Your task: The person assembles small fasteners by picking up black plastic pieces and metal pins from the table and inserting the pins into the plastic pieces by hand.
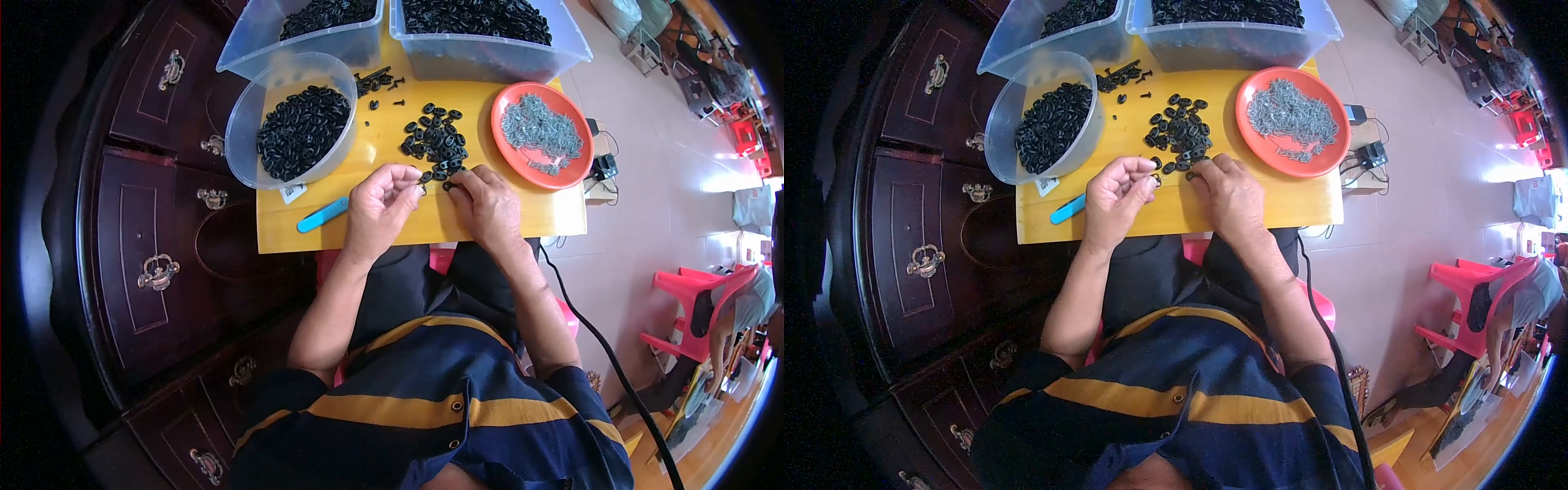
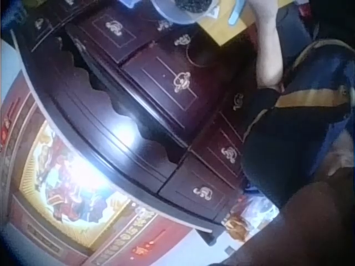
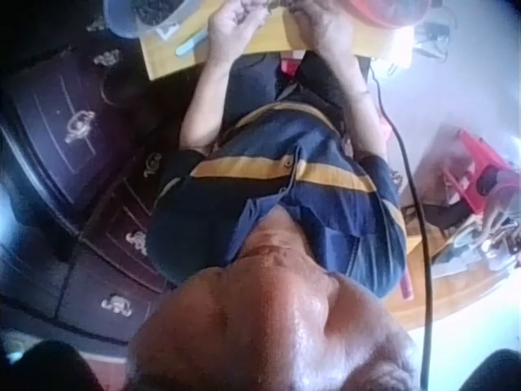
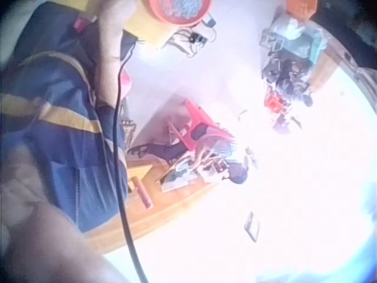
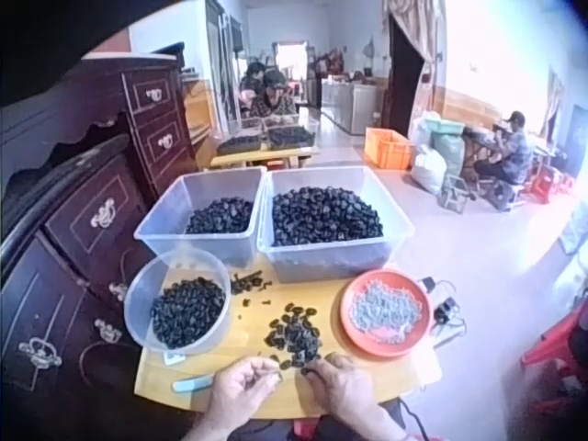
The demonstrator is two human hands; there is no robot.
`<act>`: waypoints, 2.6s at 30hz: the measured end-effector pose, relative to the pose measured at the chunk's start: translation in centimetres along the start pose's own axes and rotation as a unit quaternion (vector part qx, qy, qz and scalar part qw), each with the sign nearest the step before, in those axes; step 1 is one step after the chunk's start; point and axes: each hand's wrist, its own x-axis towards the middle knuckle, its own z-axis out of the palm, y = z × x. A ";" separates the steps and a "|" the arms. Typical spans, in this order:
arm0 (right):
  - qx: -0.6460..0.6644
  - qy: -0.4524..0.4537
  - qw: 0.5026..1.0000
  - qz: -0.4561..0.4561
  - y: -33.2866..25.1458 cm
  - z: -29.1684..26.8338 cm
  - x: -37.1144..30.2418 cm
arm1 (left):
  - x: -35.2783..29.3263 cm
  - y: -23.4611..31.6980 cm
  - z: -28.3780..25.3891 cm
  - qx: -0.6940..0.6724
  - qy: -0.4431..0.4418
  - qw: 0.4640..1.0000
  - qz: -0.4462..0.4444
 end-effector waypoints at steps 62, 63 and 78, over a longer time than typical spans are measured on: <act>0.699 0.000 0.627 0.345 -2.6 1.1 -2.1 | -0.6 0.7 1.1 0.071 0.005 0.996 0.061; 0.713 -0.012 0.602 0.360 -2.5 1.0 -2.1 | -0.6 0.8 1.1 0.062 0.004 0.996 0.059; 0.747 -0.039 0.556 0.362 -2.3 1.1 -2.1 | -0.8 0.7 0.9 0.058 -0.013 0.997 0.039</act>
